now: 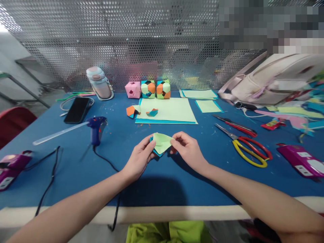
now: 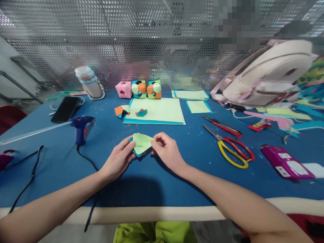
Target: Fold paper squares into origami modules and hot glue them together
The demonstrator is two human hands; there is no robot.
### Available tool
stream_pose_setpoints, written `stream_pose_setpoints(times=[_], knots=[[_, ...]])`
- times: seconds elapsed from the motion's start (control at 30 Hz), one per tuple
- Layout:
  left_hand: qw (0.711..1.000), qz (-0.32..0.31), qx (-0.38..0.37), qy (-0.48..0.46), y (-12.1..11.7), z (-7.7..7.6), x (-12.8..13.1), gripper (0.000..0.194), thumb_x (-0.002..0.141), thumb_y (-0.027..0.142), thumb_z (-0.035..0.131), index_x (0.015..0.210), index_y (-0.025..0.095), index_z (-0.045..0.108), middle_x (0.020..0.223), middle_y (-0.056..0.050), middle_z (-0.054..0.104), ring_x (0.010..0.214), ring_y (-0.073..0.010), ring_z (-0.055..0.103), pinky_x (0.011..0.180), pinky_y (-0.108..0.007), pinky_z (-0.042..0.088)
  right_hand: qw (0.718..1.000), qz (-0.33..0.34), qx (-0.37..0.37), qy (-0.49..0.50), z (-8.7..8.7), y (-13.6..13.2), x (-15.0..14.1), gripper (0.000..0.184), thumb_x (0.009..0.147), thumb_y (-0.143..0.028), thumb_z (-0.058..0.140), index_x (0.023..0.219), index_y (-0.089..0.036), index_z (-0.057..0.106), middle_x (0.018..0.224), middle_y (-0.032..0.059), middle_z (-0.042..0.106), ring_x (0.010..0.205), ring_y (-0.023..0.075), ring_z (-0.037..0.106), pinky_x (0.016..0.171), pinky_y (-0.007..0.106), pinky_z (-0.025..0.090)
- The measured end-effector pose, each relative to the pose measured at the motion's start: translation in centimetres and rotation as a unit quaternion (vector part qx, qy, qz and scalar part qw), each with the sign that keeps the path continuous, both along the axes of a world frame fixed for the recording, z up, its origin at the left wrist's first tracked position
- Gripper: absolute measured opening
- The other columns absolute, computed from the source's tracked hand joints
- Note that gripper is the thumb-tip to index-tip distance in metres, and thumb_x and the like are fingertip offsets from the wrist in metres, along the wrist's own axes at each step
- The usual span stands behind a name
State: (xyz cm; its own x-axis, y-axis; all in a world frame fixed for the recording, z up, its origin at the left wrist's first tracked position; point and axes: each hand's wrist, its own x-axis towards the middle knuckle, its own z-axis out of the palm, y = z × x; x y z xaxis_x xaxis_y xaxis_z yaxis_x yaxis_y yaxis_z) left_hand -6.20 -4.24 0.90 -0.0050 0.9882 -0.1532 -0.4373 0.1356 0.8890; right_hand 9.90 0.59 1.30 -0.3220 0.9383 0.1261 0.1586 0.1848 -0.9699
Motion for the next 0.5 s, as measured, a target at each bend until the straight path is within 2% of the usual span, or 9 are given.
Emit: stream_pose_setpoints(times=[0.17, 0.27, 0.37, 0.5], knots=[[1.0, 0.016, -0.01, -0.014, 0.3, -0.1, -0.3, 0.046, 0.076, 0.036, 0.066, 0.117, 0.018, 0.058, 0.094, -0.005, 0.068, 0.086, -0.0159, 0.063, 0.077, -0.027, 0.05, 0.998, -0.027, -0.017, 0.047, 0.1, 0.6, 0.3, 0.014, 0.081, -0.031, 0.056, 0.075, -0.019, 0.053, 0.054, -0.0035, 0.06, 0.051, 0.0117, 0.058, 0.053, 0.025, 0.047], [0.998, 0.059, -0.008, 0.021, 0.7, 0.1, -0.5, 0.035, 0.072, 0.035, 0.069, 0.102, 0.016, 0.064, 0.083, -0.002, 0.068, 0.073, -0.0135, 0.062, 0.069, -0.025, 0.049, 0.994, -0.059, -0.015, 0.087, -0.1, 1.8, 0.9, 0.01, 0.08, -0.028, 0.057, 0.076, -0.02, 0.053, 0.054, -0.0038, 0.059, 0.049, 0.012, 0.058, 0.052, 0.026, 0.048], [0.995, 0.091, -0.003, 0.046, 0.9, 0.3, -0.8, 0.024, 0.07, 0.034, 0.07, 0.083, 0.015, 0.063, 0.072, 0.0, 0.067, 0.062, -0.0119, 0.059, 0.063, -0.025, 0.047, 0.989, -0.099, -0.021, 0.104, -0.5, 3.0, 1.4, 0.009, 0.077, -0.024, 0.058, 0.072, -0.02, 0.052, 0.052, -0.0038, 0.058, 0.048, 0.0122, 0.058, 0.05, 0.026, 0.047], [0.993, 0.106, 0.008, 0.044, 0.7, 0.2, -0.9, 0.021, 0.069, 0.031, 0.072, 0.079, 0.016, 0.061, 0.068, 0.001, 0.065, 0.062, -0.0109, 0.057, 0.065, -0.025, 0.046, 0.992, -0.082, -0.055, 0.083, -1.1, 3.2, 1.0, 0.012, 0.076, -0.023, 0.06, 0.069, -0.019, 0.051, 0.054, -0.002, 0.061, 0.049, 0.0126, 0.06, 0.052, 0.026, 0.049]])
